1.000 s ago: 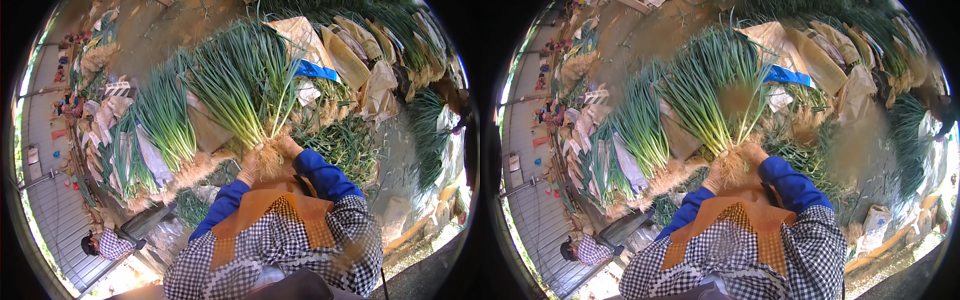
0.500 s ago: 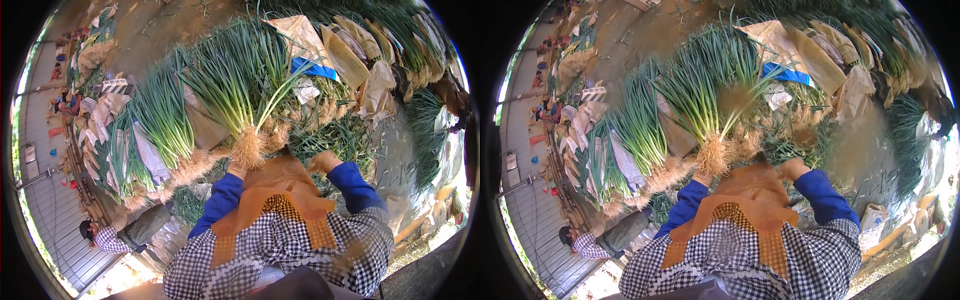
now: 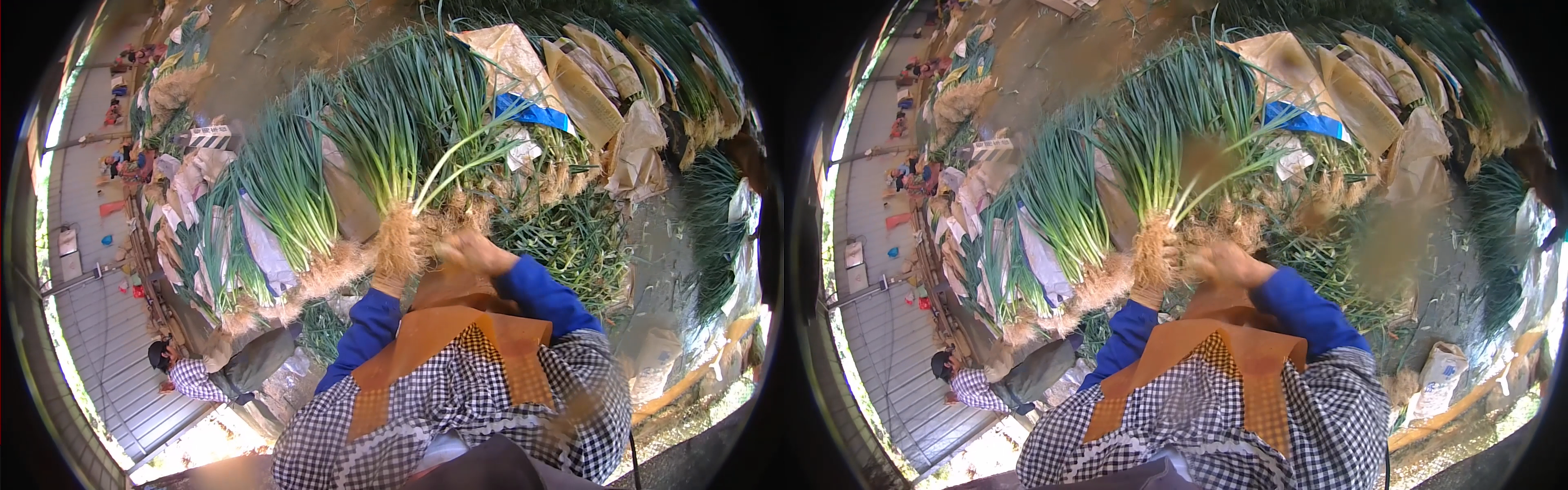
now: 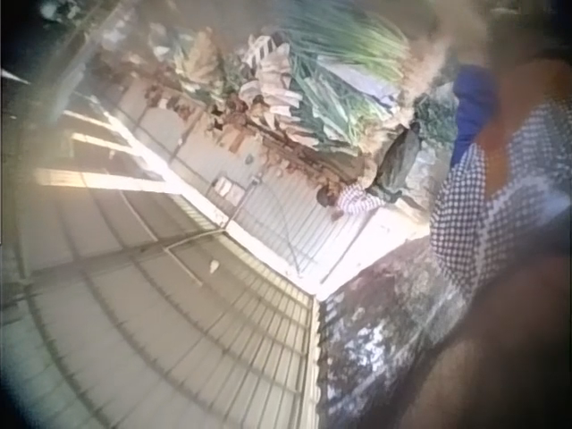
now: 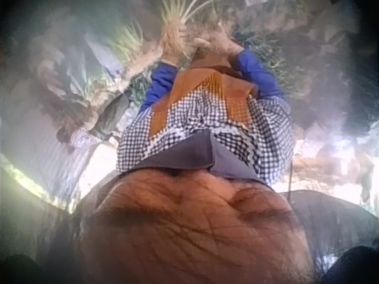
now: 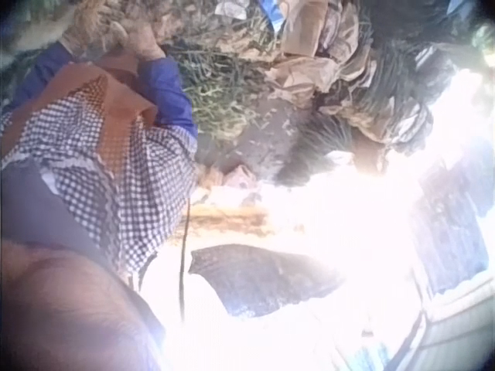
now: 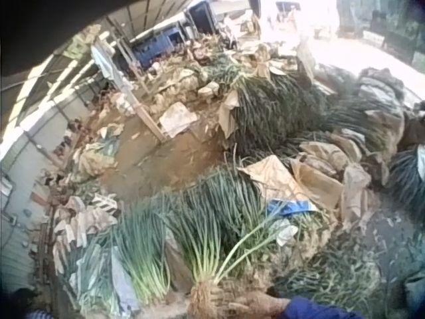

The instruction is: The person cleans and sorts leeks by hand, removing loose outer leaves and placing individual leeks into bundles.

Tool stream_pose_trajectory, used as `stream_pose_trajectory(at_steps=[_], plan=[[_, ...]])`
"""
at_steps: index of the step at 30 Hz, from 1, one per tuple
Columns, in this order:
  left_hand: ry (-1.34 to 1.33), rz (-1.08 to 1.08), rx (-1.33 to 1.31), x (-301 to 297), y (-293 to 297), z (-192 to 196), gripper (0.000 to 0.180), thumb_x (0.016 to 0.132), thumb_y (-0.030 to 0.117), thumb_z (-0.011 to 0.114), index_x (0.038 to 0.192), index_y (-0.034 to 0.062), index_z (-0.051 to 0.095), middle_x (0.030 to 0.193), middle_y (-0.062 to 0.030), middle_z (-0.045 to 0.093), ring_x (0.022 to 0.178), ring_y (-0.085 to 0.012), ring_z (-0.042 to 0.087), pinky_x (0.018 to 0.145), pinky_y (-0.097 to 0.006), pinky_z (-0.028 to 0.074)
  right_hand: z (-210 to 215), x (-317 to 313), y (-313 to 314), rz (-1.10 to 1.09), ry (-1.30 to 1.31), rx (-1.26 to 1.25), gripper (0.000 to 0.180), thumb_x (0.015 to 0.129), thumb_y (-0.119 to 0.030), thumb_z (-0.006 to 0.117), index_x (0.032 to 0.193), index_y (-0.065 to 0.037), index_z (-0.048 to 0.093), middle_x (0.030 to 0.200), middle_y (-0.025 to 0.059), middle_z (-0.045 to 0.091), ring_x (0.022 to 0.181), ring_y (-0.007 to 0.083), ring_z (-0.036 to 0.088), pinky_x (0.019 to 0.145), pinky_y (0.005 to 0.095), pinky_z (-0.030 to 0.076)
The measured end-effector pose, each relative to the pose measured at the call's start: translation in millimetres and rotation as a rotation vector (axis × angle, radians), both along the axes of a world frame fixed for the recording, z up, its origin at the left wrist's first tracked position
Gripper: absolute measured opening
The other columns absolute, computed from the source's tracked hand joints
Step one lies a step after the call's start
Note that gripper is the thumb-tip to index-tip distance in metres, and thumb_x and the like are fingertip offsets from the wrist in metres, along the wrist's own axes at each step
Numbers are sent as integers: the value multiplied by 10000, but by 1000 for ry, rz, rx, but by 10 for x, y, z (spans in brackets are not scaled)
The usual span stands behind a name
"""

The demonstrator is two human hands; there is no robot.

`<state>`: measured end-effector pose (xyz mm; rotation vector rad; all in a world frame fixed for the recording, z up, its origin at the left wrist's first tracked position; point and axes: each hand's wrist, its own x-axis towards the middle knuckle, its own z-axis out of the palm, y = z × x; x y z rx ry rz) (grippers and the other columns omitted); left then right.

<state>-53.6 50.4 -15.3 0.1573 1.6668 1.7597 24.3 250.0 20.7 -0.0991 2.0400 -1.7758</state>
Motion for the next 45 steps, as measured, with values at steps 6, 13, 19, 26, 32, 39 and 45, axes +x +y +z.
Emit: stream_pose_trajectory(at_steps=[6,13,19,26,32,39,45], plan=[[-1017,291,1096,-153,-14,464,359,897,277,445,1150,24,406,868,-36,485,721,-142,532,557,-265,459,-431,612,731,370,-330,545,296,830,-302,578,894,-19,634,840,100,617,822,205,568,749,315,445],[-1001,219,1203,-316,246,1140,407,879,284,466,1173,10,402,898,-21,521,750,-109,545,557,-257,446,-139,-712,-214,69,275,-216,753,834,-394,545,1370,-28,164,1343,233,304,1254,323,300,1029,370,272],[-846,277,1194,-458,179,1777,392,850,252,502,1174,46,425,1002,-43,511,759,-137,562,591,-302,471,356,-35,328,164,-90,-1060,397,915,-359,413,756,-15,530,639,51,559,493,126,477,525,285,437],[-783,316,1210,-494,103,2215,367,798,187,562,1145,91,491,1137,-61,484,815,-166,579,631,-342,491,-583,-327,471,-505,667,376,270,781,-205,601,1034,-110,586,1196,95,516,999,259,536,811,367,458],[-579,285,1145,-619,66,2601,374,803,190,557,1153,81,480,1112,-70,496,812,-158,570,636,-319,486,-81,-1962,-123,-444,905,855,332,737,-197,592,1060,-133,556,1179,88,499,1130,276,445,894,416,387],[4,342,767,-1004,-551,3054,382,809,193,551,1162,70,469,1083,-79,511,808,-148,560,643,-292,480,-1417,-1634,37,-213,180,1035,298,769,-301,540,1000,-125,605,1125,66,542,1133,308,434,821,487,402],[487,445,287,-1441,-1174,3139,390,814,196,546,1169,60,458,1058,-87,523,804,-140,551,649,-269,475,-1082,-951,-207,-111,-111,825,361,791,-272,521,1112,-107,516,1191,122,500,1108,328,451,880,437,409]])
